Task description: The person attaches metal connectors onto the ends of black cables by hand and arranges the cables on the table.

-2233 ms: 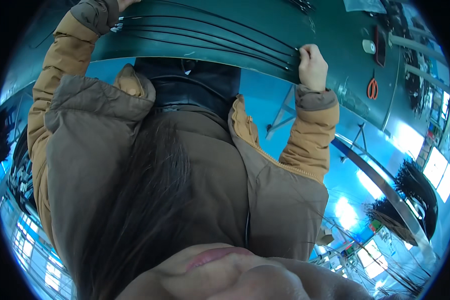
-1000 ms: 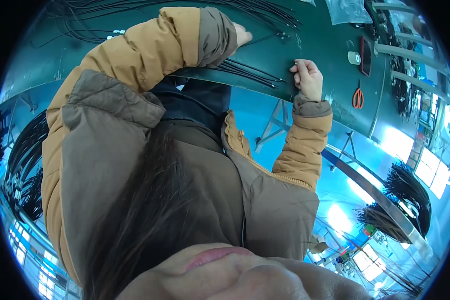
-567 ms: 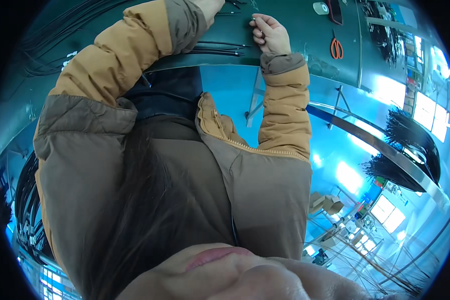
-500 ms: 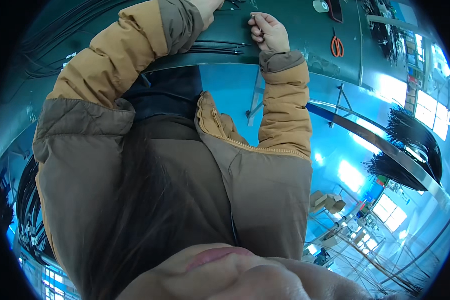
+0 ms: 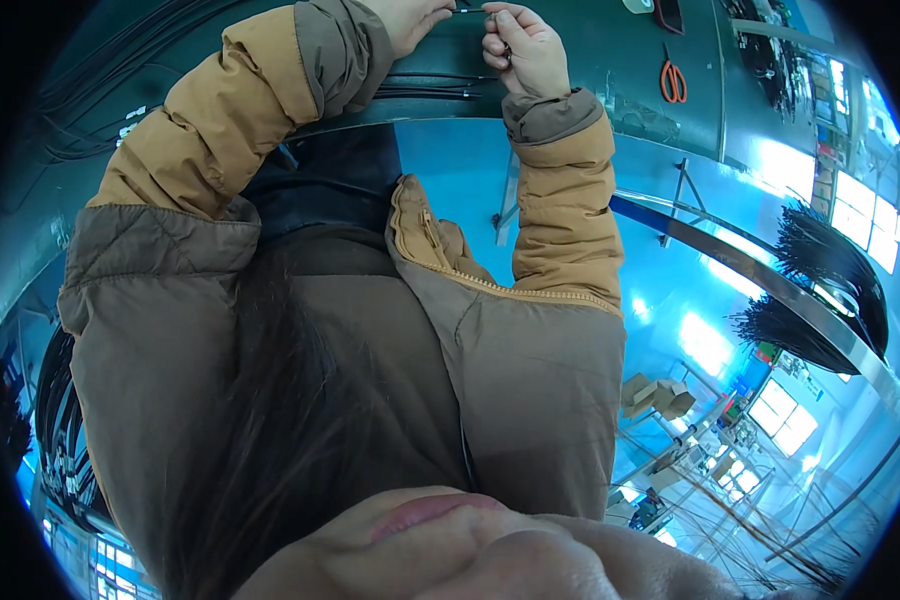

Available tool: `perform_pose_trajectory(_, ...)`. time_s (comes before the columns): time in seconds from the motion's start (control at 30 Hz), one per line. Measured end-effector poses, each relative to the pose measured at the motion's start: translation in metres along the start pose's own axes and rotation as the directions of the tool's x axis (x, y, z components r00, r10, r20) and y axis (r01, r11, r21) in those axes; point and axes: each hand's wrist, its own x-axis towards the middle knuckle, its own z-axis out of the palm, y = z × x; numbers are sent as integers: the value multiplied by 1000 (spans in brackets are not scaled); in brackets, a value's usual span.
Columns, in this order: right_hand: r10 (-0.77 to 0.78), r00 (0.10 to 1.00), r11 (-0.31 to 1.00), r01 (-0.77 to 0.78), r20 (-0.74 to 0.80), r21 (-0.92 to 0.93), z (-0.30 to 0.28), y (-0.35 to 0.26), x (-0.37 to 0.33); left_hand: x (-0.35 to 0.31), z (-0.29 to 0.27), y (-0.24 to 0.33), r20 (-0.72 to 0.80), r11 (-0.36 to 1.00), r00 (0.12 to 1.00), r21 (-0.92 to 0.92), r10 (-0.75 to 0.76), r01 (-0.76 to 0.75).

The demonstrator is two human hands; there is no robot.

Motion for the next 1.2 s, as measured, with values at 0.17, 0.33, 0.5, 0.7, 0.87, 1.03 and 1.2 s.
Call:
perform_pose_trajectory(0.17, -61, 997, 997, 59, -51, -48, 8, 0, -5, -2, -1, 0, -7, 999, 999, -24, 44, -45)
perform_pose_trajectory(0.33, 6, 1000, 977, -5, -5, 212, 6, 2, -2, -3, -3, 6, 9, 999, 999, -16, 50, -50)
perform_pose_trajectory(0.5, 64, 996, 886, -86, 63, 456, 9, 10, -4, -2, -5, 7, 39, 1000, 999, -17, 23, -23)
perform_pose_trajectory(0.7, 61, 998, 927, -63, 15, 370, 11, 12, -3, -2, -3, 4, 30, 1000, 1000, -15, 10, -9)
perform_pose_trajectory(0.87, 36, 999, 936, -42, 24, 348, 13, 12, -5, -3, -5, 11, 11, 1000, 1000, -12, -6, 6)
perform_pose_trajectory(1.03, 11, 1000, 966, -12, 5, 260, 32, 1, -14, -6, -7, 11, 49, 1000, 999, 27, -5, 4)
perform_pose_trajectory(1.2, -7, 1000, 995, 6, -13, -100, 49, -5, -23, -1, -6, 27, 90, 992, 992, 95, -86, 78)
